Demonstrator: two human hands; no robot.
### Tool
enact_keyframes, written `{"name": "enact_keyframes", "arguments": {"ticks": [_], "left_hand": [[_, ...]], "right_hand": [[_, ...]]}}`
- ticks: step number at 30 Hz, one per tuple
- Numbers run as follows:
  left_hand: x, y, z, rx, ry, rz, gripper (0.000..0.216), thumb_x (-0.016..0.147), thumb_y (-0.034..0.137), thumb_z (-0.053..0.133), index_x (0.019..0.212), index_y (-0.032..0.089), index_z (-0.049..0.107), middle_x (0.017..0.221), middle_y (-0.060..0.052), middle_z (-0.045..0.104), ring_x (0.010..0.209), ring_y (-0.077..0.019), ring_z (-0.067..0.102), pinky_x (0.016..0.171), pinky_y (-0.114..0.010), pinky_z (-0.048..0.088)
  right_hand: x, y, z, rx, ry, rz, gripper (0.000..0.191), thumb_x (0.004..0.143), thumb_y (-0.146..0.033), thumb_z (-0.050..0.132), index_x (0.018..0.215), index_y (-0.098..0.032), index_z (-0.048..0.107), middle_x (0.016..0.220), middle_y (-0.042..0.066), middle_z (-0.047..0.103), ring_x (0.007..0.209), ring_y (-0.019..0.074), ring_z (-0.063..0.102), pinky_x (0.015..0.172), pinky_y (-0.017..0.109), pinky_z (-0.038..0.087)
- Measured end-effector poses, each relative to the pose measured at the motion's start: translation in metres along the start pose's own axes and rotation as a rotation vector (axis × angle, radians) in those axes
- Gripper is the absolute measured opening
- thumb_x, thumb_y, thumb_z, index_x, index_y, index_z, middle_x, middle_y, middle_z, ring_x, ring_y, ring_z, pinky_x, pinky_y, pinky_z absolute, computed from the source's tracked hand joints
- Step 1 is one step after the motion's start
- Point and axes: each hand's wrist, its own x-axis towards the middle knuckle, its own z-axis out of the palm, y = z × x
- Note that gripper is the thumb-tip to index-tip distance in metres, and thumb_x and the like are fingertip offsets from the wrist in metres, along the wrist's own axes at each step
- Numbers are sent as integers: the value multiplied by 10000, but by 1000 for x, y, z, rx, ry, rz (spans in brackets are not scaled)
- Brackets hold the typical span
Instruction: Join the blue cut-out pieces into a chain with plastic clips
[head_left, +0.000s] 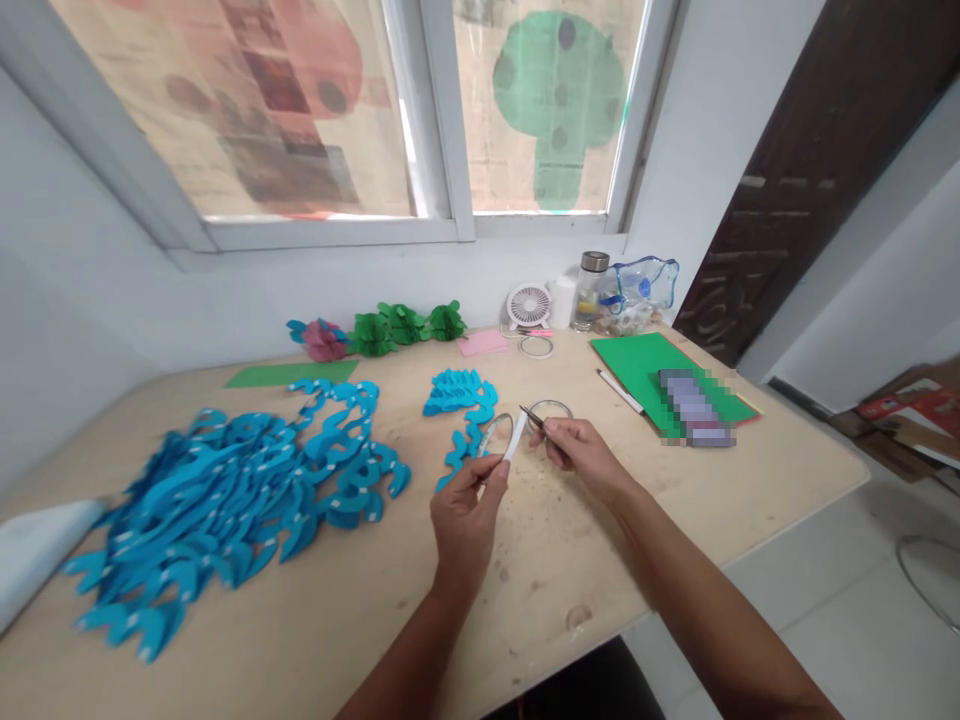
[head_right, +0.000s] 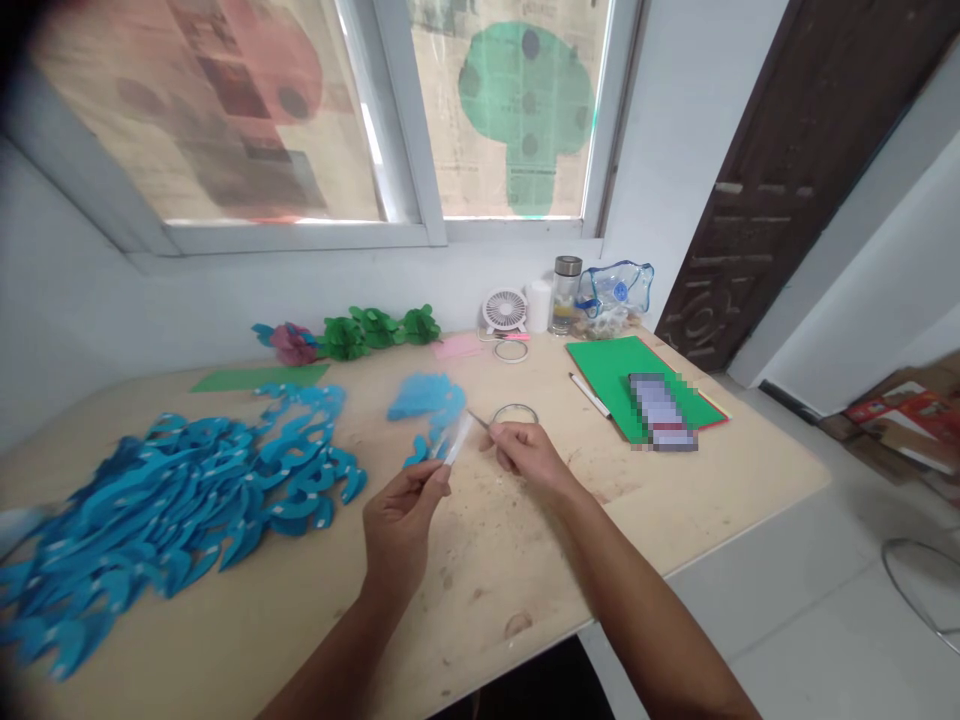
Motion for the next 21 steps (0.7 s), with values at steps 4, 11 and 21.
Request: {"name": "enact_keyframes", "arguments": {"ticks": [4,11,21], "left_hand": [[0,0,0,-3,-6,13,168,670,313,670,728,160,706,577,4,604,551,-119,542,567,-232,469],[0,-2,0,14,-39,23,171,682,314,659,745,163,709,593,-2,610,573,-126,547,599,-244,480],[0,-3,0,23,-39,17,179,690,327,655,736,161,700,585,0,600,568,-126,543,587,-242,476]], "right_hand": [[-1,-2,0,-2,4,-10,467,811,-570,484,778,-125,622,440,-61,395,391,59,284,413,227,166],[-3,-6,3,-1,-33,-9,461,814,-552,491,755,-117,632,445,-57,393,398,57,279,414,224,160],[-2,-2,3,-75,18,-35,477,786,-576,519,711,-119,632,439,-71,338,412,57,259,432,229,170]]}}
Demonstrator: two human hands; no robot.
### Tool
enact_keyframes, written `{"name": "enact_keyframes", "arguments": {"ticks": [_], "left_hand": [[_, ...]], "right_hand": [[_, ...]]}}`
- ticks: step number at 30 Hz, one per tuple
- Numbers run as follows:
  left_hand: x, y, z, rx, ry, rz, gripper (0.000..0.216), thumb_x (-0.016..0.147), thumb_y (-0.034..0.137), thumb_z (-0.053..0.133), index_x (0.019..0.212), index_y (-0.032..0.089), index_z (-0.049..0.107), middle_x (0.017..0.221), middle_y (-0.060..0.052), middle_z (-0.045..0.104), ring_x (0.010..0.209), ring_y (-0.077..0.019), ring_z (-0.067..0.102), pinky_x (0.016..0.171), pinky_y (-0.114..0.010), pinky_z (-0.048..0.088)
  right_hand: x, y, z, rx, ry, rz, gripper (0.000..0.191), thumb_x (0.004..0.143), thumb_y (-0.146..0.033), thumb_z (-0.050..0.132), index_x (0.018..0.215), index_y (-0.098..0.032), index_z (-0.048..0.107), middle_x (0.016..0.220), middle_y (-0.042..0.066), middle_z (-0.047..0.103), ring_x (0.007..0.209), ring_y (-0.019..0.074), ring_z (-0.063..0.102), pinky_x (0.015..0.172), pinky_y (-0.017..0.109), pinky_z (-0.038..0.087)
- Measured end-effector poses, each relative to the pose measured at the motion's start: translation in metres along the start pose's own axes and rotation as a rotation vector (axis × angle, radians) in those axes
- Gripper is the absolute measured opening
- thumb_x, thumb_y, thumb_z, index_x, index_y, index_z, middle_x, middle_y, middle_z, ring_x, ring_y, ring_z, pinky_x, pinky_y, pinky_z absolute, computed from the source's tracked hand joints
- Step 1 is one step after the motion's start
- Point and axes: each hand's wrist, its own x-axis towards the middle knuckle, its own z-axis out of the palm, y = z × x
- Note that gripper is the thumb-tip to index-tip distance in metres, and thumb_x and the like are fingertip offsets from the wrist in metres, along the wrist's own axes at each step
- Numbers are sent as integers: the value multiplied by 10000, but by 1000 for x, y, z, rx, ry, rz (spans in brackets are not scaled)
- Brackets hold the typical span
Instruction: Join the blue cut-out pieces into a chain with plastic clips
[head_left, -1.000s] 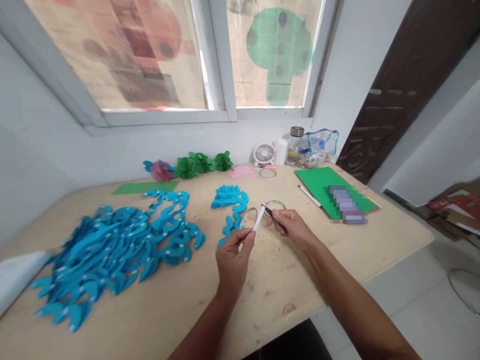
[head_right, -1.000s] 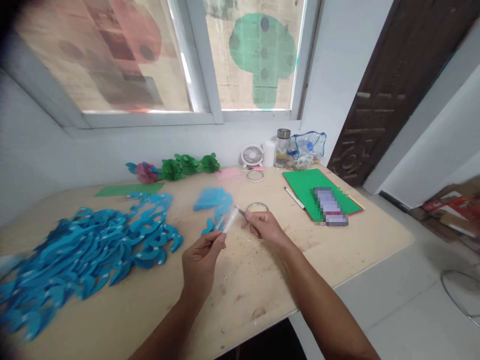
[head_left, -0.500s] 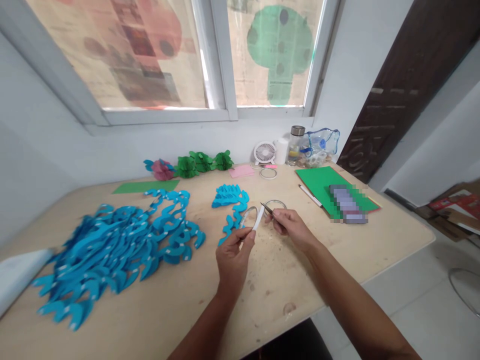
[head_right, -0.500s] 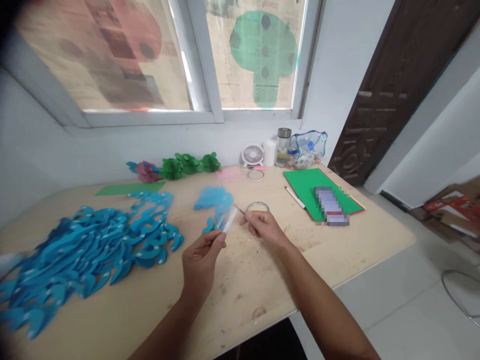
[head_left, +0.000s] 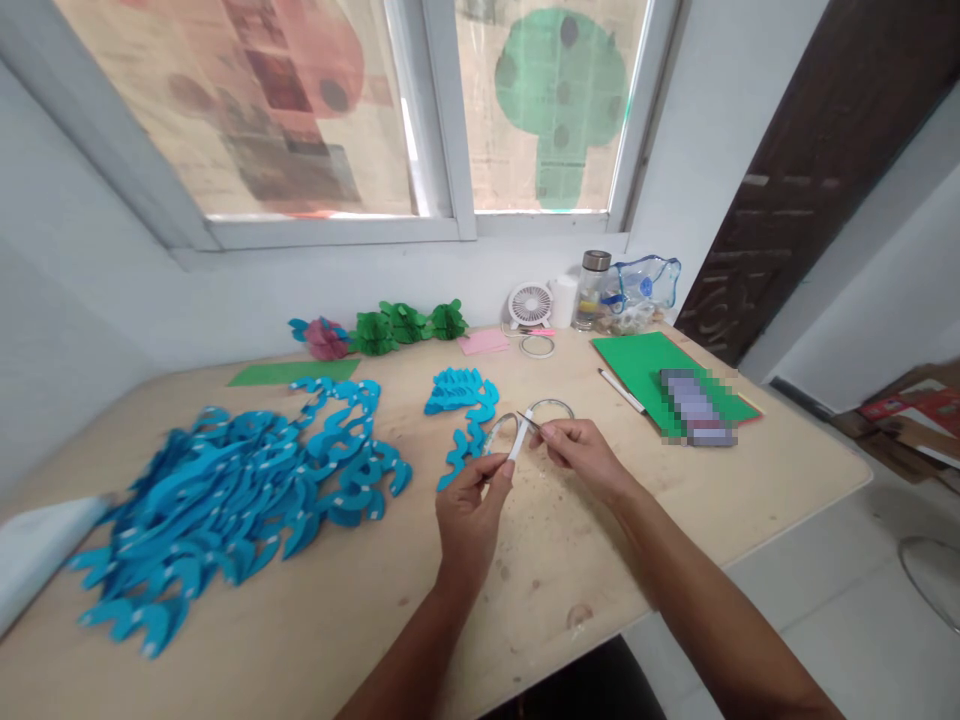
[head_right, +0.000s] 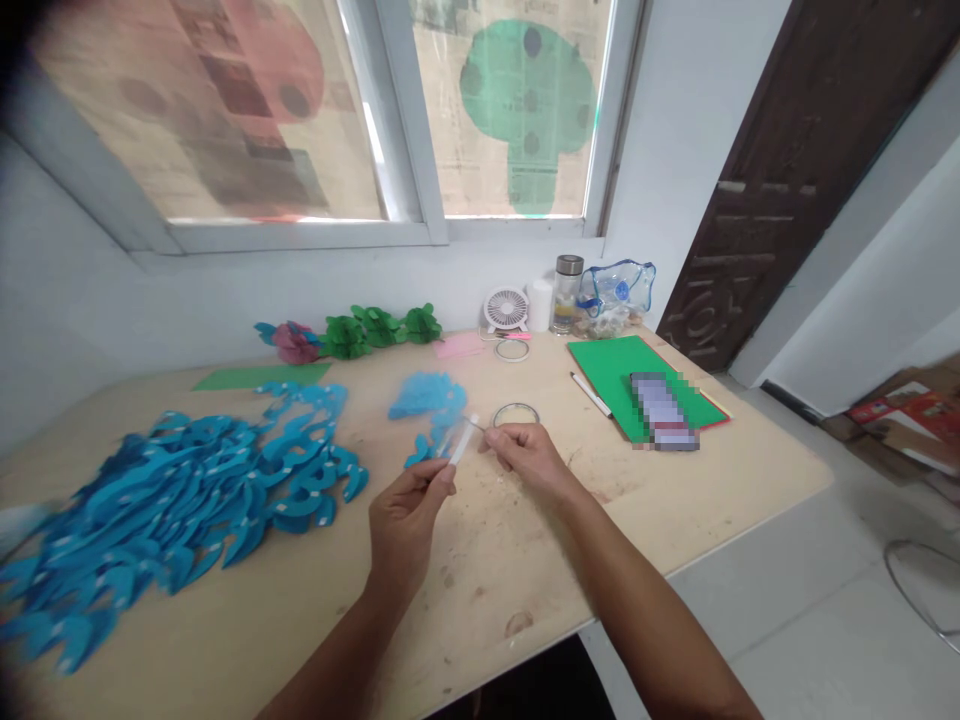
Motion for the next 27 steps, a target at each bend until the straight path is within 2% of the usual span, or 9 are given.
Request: {"name": "enact_keyframes", "arguments": {"ticks": [8,16,27], "left_hand": [[0,2,0,-21,-3,-12,163,685,318,660,728,165,699,574,9,588,561,-121,538,580,-239,463],[0,0,-1,-49,-6,-12,170,701,310,649,783,170,700,615,6,595,596,-123,541,612,-243,462],[1,-7,-2,-24,-75,21,201,721,344,634,798,170,696,638,-12,605,622,-137,547,612,-255,467]], "right_hand": [[-2,-4,1,-35,85,-15,468,784,-585,517,764,-133,635,479,-61,341,444,73,287,445,229,199],[-2,-7,0,-173,42,-73,469,795,-584,498,705,-140,622,520,-31,420,503,89,374,479,223,269],[-5,-10,2,-149,3,-71,457,794,-575,505,727,-140,628,519,-30,420,500,91,371,480,223,275]]}}
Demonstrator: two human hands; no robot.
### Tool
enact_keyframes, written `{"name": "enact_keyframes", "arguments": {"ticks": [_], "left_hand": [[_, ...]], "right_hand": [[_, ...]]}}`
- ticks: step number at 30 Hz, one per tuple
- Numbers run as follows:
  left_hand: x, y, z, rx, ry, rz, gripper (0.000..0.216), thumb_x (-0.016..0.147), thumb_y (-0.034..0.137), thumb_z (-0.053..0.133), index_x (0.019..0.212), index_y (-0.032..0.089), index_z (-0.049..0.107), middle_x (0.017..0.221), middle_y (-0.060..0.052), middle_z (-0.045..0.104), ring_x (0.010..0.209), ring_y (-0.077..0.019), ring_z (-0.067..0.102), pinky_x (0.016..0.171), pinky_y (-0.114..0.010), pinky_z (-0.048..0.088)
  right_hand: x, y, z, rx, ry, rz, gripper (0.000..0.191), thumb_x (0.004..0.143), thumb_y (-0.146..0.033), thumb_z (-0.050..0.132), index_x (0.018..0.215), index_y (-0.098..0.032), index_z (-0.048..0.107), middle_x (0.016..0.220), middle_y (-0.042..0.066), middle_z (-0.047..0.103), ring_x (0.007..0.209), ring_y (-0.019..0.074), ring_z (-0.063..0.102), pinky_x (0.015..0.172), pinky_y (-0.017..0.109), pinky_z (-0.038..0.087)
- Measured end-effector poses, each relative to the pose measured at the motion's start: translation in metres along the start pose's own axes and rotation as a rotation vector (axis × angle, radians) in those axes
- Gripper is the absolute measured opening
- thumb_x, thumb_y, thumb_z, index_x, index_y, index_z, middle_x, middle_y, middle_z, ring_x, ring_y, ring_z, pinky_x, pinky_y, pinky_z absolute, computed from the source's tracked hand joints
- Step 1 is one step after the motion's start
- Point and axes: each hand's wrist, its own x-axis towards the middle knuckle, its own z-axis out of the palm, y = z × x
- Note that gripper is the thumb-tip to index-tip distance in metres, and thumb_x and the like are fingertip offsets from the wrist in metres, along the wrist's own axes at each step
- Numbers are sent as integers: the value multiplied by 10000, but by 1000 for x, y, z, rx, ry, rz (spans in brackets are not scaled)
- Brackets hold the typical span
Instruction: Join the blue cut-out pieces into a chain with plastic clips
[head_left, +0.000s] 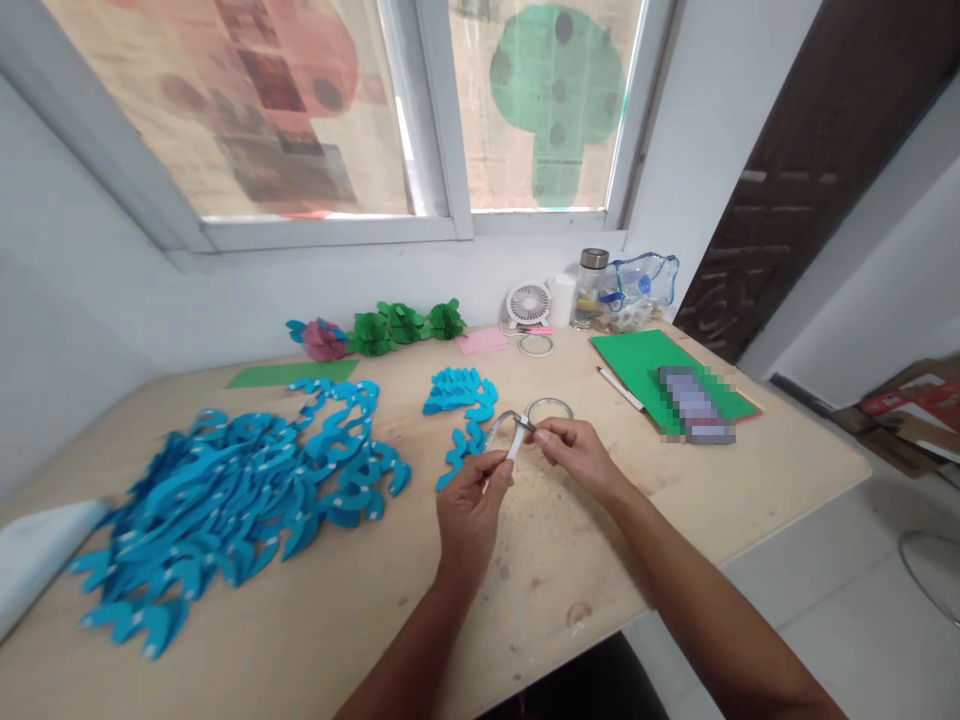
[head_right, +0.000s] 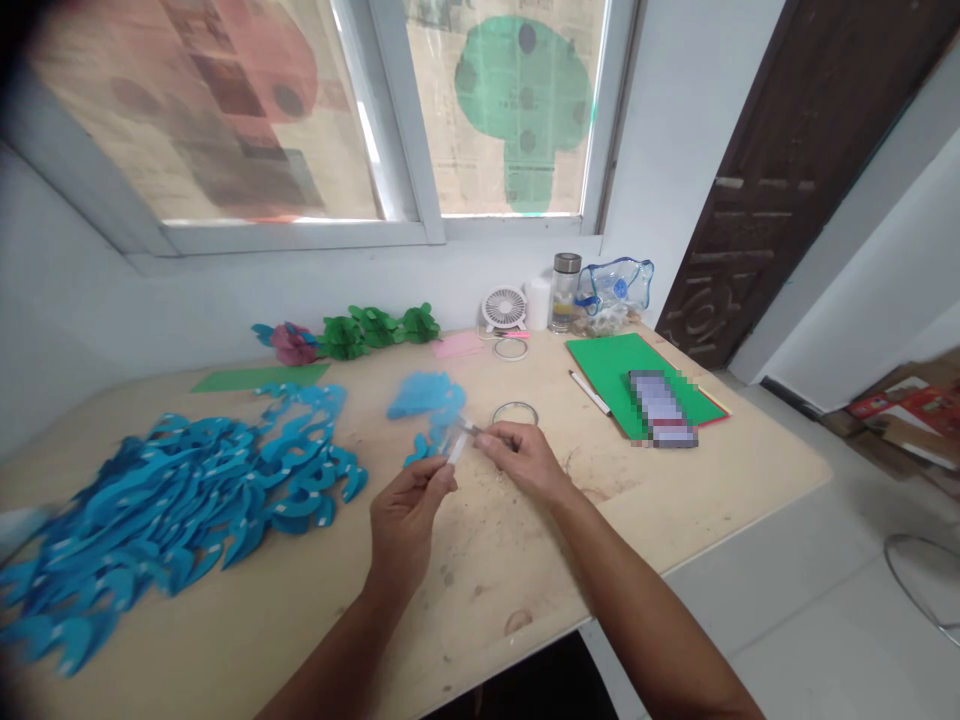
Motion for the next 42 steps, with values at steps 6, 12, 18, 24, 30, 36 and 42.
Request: {"name": "enact_keyframes", "arguments": {"ticks": [6,12,18,24,30,36,42], "left_hand": [[0,0,1,-14,-5,-10,170,726,316,634,801,175,692,633,2,593,607,-121,532,624,-247,453],[1,0,1,-9,-7,-14,181,719,333,636,779,171,688,610,4,584,599,-126,533,611,-249,453],[0,-2,0,-9,7,-16,193,716,341,639,791,172,694,630,-6,597,611,-130,540,612,-252,464],[0,3,2,-42,59,-32,214,706,350,650,803,166,699,618,-6,598,606,-134,548,619,-260,482],[-1,4,1,-43,28,-31,187,713,333,647,786,168,695,618,-5,601,603,-127,543,627,-255,472],[0,5,1,-47,-6,-23,194,715,343,646,785,168,694,626,-9,606,614,-134,552,638,-263,478],[0,5,2,-83,-4,-19,174,718,324,648,792,172,688,620,-1,606,606,-127,552,639,-260,477]], "right_hand": [[0,1,-1,-5,-7,-44,408,808,-518,520,755,-136,651,545,-33,405,524,88,351,499,226,255],[0,1,1,-69,62,-48,442,809,-542,504,667,-141,625,531,-33,386,505,87,328,491,233,247],[2,7,1,-81,56,-61,404,810,-534,513,701,-157,611,578,-24,409,540,98,372,507,231,269],[2,9,0,-100,42,-56,409,810,-544,505,713,-157,595,578,-27,389,543,99,353,501,233,255],[1,7,1,-122,28,-75,383,819,-515,506,736,-153,595,586,-35,359,550,97,337,506,231,246],[1,7,1,-114,3,-71,403,823,-521,497,702,-150,599,584,-31,387,547,94,346,503,229,256],[0,6,2,-100,-5,-77,393,821,-517,504,769,-147,624,590,-30,411,548,93,349,505,228,257]]}}
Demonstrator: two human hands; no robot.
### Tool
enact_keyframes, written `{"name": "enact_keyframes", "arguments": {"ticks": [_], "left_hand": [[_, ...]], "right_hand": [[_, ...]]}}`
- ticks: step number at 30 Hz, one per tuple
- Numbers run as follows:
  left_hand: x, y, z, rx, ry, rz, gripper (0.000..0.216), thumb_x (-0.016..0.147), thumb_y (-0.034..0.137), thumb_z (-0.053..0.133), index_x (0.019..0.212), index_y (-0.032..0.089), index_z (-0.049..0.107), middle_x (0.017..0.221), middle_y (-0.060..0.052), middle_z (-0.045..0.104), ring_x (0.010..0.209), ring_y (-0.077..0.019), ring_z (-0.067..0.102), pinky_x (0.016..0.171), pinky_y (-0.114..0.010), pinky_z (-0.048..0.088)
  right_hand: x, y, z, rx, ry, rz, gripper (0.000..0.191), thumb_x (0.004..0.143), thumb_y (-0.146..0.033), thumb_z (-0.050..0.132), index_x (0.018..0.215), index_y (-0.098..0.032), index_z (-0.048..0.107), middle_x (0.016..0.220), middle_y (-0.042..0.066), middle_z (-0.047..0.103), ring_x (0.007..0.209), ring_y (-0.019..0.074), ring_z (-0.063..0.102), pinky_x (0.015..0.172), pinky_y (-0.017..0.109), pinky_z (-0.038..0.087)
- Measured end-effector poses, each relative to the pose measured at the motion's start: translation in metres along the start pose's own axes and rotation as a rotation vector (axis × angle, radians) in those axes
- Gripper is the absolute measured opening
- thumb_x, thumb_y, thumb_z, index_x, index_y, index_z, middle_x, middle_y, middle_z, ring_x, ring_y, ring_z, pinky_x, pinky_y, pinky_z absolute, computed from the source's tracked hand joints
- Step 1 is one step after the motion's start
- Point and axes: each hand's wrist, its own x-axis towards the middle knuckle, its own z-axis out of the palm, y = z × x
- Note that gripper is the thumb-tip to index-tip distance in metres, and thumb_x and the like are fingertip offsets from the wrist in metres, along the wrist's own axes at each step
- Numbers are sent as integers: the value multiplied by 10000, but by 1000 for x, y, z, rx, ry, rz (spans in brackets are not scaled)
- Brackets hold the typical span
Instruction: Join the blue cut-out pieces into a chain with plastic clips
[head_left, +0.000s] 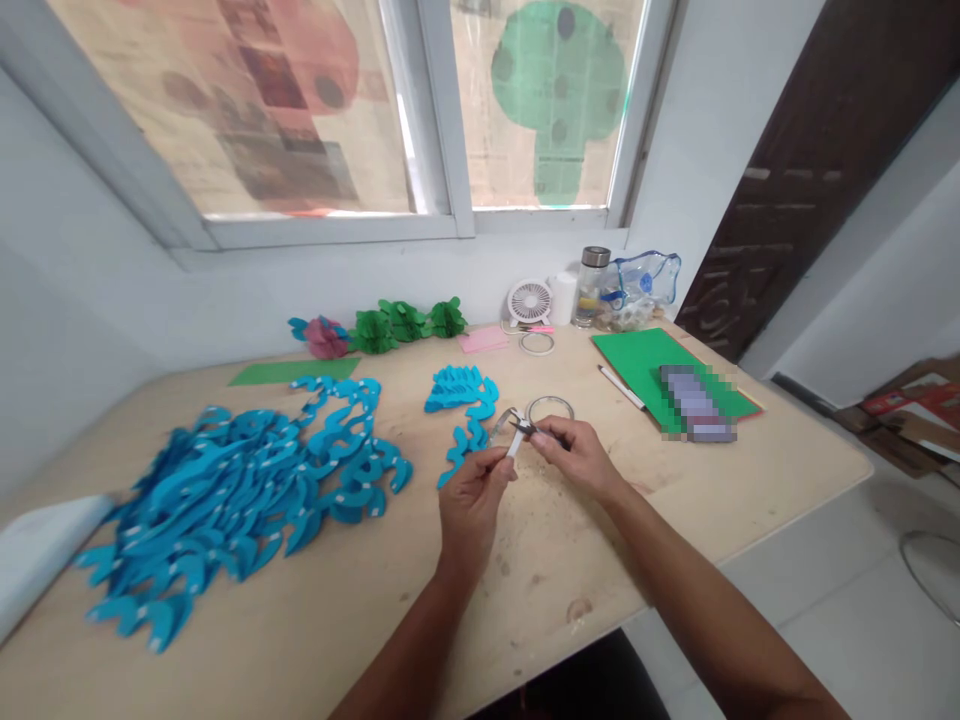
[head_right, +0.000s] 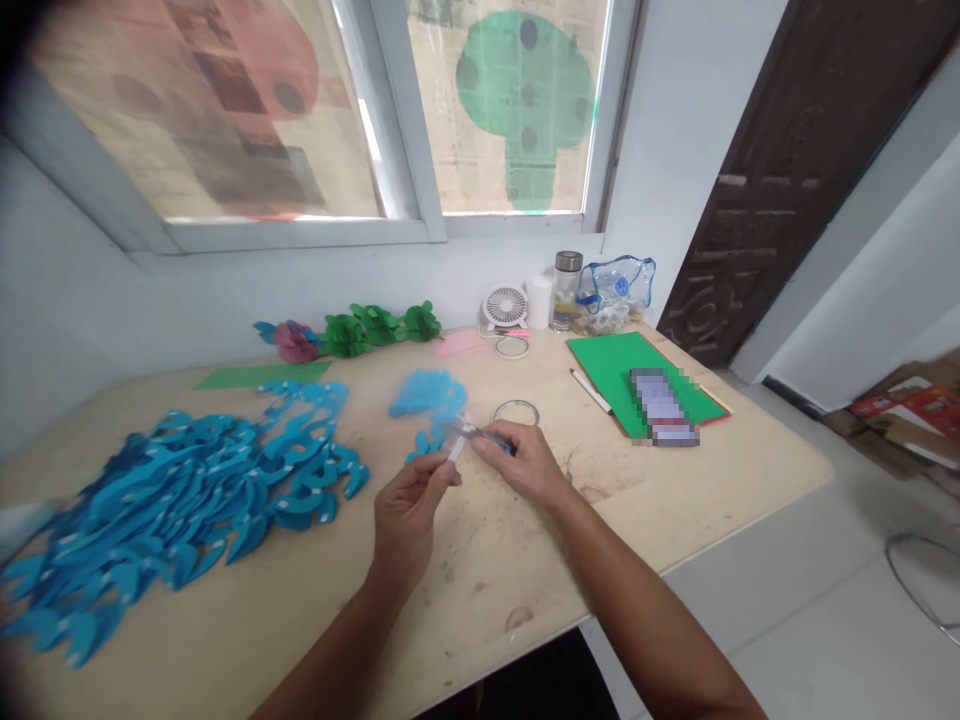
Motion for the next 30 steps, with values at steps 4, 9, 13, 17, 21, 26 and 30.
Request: {"name": "enact_keyframes", "arguments": {"ticks": [4,9,13,17,21,26,30], "left_hand": [[0,-2,0,-3,7,-19,185,719,332,644,803,172,686,627,0,603,615,-129,551,645,-263,473],[0,-3,-1,3,11,-22,162,726,319,639,775,171,681,628,3,598,620,-126,546,651,-259,465],[1,-2,0,-11,12,-17,150,723,306,643,772,170,684,617,7,595,610,-120,542,649,-252,462],[1,-2,0,-28,8,-22,146,724,295,643,786,169,684,623,7,596,612,-119,538,650,-248,460],[1,-1,0,-18,11,-28,151,720,300,644,784,169,684,617,11,595,609,-118,539,644,-245,459],[1,-1,0,5,13,-17,168,717,320,646,777,168,687,608,8,594,602,-124,542,637,-253,465],[2,-2,0,5,42,-14,176,715,328,648,769,164,684,612,4,597,605,-125,545,636,-256,468]], "right_hand": [[0,-1,0,-14,-13,-16,375,828,-493,505,790,-143,635,598,-29,425,551,91,350,508,229,248],[0,-3,0,-35,-18,-41,339,836,-453,504,771,-145,632,617,-19,437,572,97,372,527,229,264],[-1,-3,0,-58,9,-49,317,833,-432,513,790,-146,642,629,-14,469,588,103,399,541,228,285],[-1,-3,2,-97,51,-50,318,827,-430,525,806,-140,655,613,-15,477,581,102,406,538,227,288],[-1,-5,3,-125,83,-66,327,826,-430,527,780,-133,654,598,-16,484,564,96,405,526,224,285],[-2,-7,4,-141,102,-71,319,828,-423,525,745,-136,635,587,-21,470,557,93,406,525,221,291],[-1,-7,3,-169,92,-51,308,813,-432,544,734,-143,614,584,-30,447,553,90,398,517,219,283]]}}
